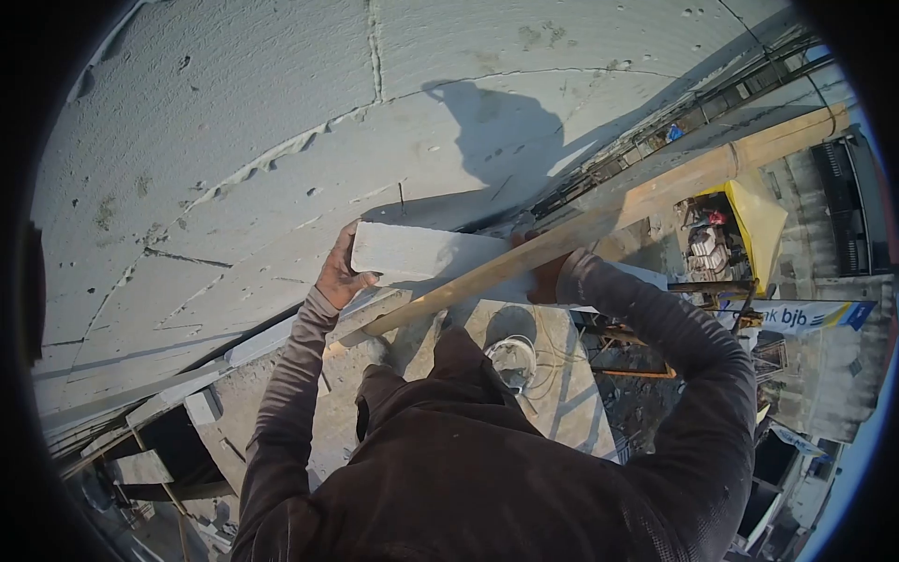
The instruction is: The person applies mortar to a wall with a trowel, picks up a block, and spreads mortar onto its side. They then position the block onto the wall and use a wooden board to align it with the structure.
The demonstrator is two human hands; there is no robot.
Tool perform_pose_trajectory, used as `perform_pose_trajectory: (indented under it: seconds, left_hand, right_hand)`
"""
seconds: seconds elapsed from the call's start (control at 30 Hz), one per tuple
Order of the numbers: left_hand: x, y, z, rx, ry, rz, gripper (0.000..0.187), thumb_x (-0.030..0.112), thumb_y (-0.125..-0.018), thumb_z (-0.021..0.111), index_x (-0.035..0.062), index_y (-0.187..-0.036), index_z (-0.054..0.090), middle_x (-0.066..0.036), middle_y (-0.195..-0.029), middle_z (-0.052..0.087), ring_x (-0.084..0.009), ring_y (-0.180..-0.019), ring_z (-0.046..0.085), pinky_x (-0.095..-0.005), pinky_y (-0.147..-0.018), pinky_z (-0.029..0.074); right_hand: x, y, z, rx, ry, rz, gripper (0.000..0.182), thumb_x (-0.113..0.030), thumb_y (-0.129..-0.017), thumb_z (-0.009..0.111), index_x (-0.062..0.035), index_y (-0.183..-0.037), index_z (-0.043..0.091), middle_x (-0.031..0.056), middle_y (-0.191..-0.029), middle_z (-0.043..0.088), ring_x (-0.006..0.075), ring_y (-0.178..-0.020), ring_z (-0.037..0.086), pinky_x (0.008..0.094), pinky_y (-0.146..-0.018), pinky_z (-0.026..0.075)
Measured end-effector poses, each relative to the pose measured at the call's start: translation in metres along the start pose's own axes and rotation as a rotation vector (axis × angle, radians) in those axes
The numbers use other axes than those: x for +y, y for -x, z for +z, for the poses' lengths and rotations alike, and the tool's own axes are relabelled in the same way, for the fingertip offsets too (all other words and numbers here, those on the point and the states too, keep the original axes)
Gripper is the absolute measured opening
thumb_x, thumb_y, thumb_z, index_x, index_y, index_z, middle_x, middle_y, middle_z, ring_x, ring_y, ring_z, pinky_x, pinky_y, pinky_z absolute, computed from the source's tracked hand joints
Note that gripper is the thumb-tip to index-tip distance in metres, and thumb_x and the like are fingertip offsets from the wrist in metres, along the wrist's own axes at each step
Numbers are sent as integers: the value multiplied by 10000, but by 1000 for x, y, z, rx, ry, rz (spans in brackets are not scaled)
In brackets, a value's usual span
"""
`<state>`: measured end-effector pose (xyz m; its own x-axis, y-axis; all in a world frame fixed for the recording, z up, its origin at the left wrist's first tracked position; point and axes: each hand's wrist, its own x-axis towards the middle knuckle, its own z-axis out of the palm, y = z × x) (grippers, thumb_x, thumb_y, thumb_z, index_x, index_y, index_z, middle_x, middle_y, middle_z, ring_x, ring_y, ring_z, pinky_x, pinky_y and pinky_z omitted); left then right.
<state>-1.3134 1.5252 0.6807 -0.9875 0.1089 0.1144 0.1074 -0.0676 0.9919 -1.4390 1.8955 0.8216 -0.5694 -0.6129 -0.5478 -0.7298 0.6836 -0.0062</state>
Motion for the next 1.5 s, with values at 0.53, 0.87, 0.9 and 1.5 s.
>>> perform_pose_trajectory:
  seconds: [0.53, 0.87, 0.9, 1.5]
  left_hand:
    - [114, 49, -25, 251, -243, 85, 1087, 393, -704, 926, -9, -1518, 329, -197, -1437, 479, -320, -1362, 471, -448, -1147, 403]
    - [185, 61, -9, 400, -469, 58, 1192, 488, -622, 937, -63, -1510, 364, -246, -1453, 500, -358, -1367, 488, -467, -1154, 388]
    - [187, 59, -8, 400, -489, 53, 1187, 488, -632, 933, -73, -1508, 362, -250, -1448, 506, -359, -1366, 491, -465, -1150, 391]
    - [247, 37, 7, 318, -687, 128, 1186, 405, -608, 960, -162, -1461, 364, -284, -1397, 540, -365, -1344, 508, -467, -1152, 385]
  right_hand:
    - [-17, -94, -28, 161, -33, -445, 779, -320, -690, 826, -28, -1315, 464, 200, -1112, 646, 405, -1030, 665, 494, -847, 545]
    - [-20, -85, -46, 235, -70, -554, 792, -402, -677, 828, -14, -1270, 475, 209, -938, 623, 410, -847, 674, 481, -679, 535]
    - [-16, -92, -40, 251, -73, -542, 792, -402, -677, 828, -14, -1270, 475, 209, -938, 623, 410, -847, 674, 481, -679, 535]
    - [-42, -92, -45, 390, -113, -552, 546, -254, -741, 821, 14, -1071, 480, 155, -642, 583, 341, -608, 664, 472, -538, 506]
